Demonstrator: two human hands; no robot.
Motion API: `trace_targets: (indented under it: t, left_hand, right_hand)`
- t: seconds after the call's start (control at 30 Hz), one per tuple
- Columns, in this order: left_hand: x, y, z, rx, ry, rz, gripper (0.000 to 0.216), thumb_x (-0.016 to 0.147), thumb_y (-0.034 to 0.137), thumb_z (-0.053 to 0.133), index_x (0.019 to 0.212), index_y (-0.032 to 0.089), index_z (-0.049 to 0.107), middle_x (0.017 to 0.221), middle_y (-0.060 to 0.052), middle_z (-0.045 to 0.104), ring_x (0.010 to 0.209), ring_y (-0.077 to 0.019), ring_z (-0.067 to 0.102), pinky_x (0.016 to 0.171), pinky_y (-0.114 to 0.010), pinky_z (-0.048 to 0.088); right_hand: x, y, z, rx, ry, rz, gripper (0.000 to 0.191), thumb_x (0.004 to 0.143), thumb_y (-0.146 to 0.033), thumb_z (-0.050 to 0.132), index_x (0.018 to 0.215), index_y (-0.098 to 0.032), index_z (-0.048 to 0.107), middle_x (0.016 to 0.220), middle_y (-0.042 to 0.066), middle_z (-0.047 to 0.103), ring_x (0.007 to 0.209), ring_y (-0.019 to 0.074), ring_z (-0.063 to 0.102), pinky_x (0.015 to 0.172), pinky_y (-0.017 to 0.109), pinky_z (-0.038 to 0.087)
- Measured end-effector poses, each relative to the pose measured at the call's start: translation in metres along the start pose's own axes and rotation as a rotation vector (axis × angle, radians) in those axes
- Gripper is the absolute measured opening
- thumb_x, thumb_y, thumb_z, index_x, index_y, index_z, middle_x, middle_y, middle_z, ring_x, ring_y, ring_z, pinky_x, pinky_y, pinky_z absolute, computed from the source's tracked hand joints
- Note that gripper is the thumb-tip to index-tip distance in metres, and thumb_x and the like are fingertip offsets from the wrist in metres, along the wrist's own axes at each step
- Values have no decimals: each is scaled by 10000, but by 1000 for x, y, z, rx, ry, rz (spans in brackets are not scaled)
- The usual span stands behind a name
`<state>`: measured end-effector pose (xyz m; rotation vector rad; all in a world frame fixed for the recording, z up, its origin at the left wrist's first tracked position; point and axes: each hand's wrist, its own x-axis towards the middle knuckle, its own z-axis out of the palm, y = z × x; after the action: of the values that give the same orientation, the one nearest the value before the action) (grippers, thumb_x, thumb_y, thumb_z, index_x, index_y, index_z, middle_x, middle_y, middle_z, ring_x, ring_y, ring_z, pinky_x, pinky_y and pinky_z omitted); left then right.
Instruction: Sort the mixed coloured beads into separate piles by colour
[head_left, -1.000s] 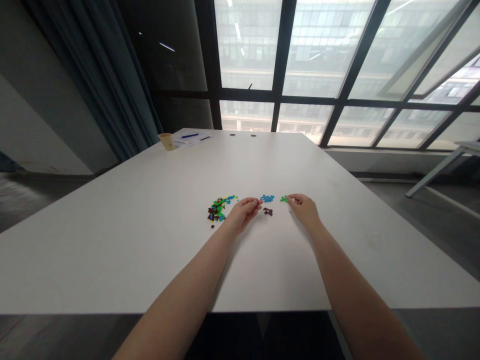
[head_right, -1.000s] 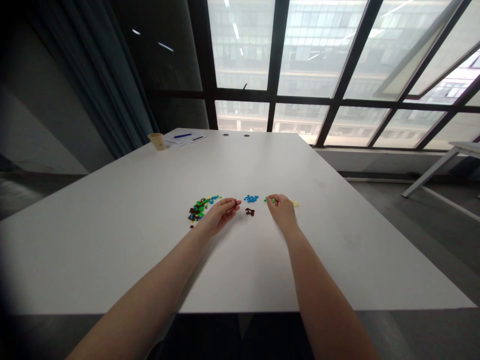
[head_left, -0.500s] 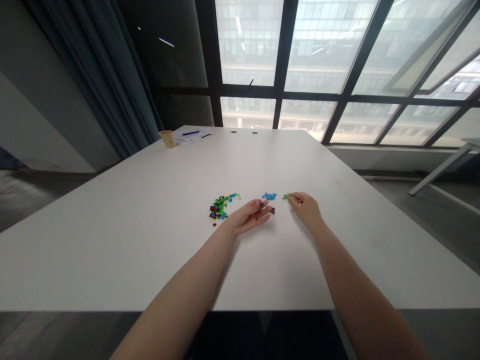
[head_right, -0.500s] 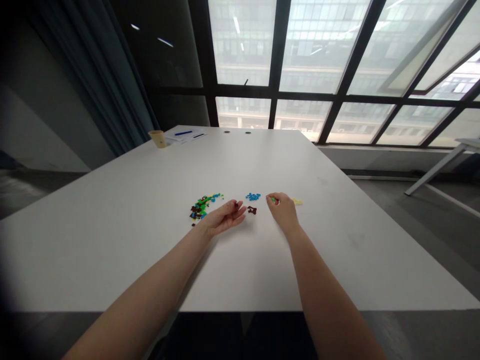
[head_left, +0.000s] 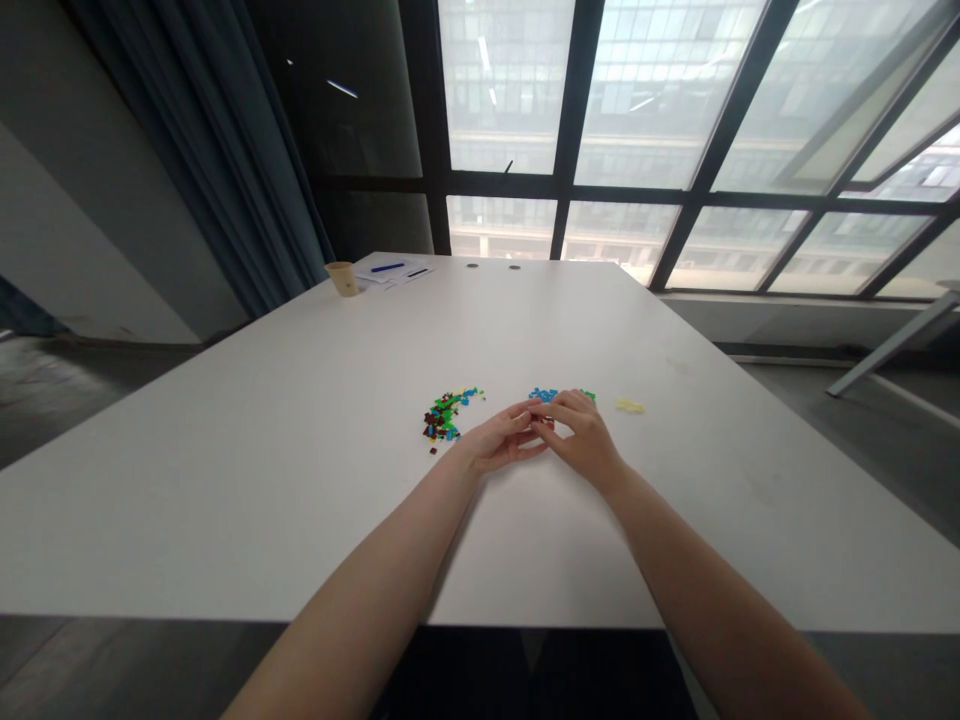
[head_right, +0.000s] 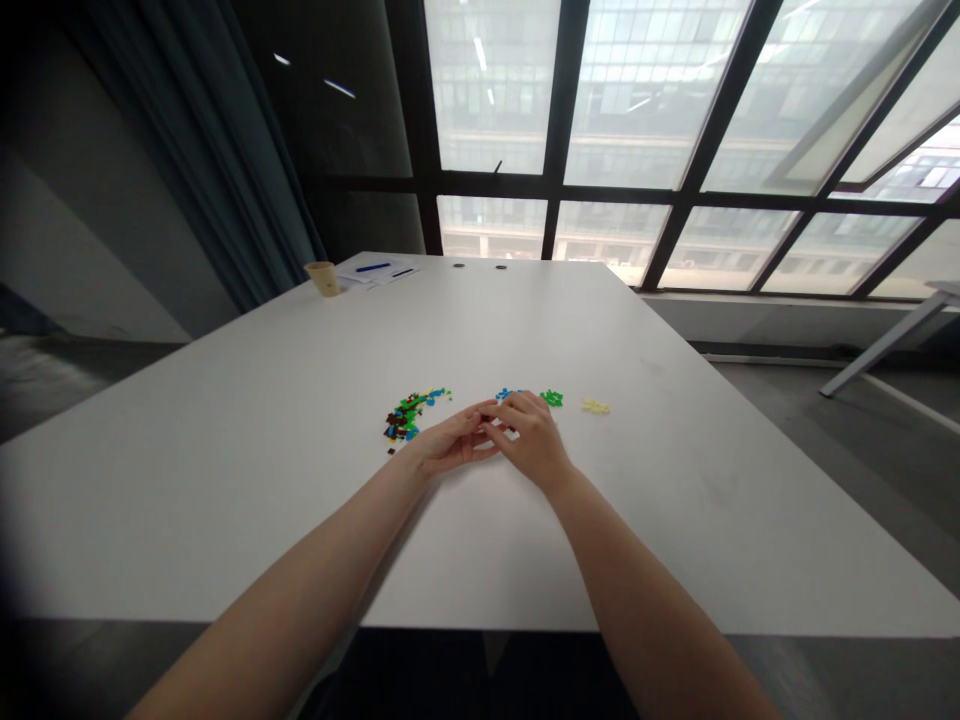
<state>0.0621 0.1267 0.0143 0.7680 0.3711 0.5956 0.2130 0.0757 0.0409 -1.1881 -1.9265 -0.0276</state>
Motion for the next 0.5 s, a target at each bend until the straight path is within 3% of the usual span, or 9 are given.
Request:
trace_targets:
  t: [0.1,0.17,0.27,0.37,0.43,0.5]
  left_hand:
    - [0,3,2,81,40,7,359,672,279,701,1007,218,588,988,-45,616,895,-134,573,864,-333,419]
    - [0,10,1,195,150,61,353,687,307,681,1014,218,580,1031,-57,616,896,-141,583,859,-329,419]
    - [-1,26,-11,541,505,248,272,753,304,591,1006,205,574,1053,-70,613,889,-154,586,831,-322,424]
    - [-5,36,-27,1098,932,389,226,800,216,482,994,185,594,1034,-88,600,957,-191,539,848,-333,397]
    - [-7,34,-34,1439,1100,341,261,809,206,448,1017,218,605,1079,-89,565,1050,-239,465,854,-376,373]
    - [-9,28,-36,1671,1161,225,276,816,223,436,1017,268,618,1118,-82,530,1091,-276,400,835,-422,355]
  right_hand:
    - [0,6,0,-9,2,29,135,779,-248,552,834,-255,675,720,19,572,740,162,506,761,314,388]
    - [0,16,-3,-30,31,79,142,779,-261,554,846,-246,678,724,22,574,750,164,513,771,316,385]
    - [-3,37,-8,-93,14,244,166,758,-286,573,866,-231,688,727,23,564,728,158,513,738,302,386]
    - [-10,54,-9,-175,-161,414,156,722,-282,593,823,-242,705,731,18,548,666,139,502,666,281,375]
    - [-14,60,-5,-226,-259,474,147,706,-275,600,801,-260,711,739,14,541,653,132,496,640,273,361]
    - [-16,60,1,-248,-298,498,147,701,-279,603,801,-276,711,745,13,537,669,134,496,632,268,351]
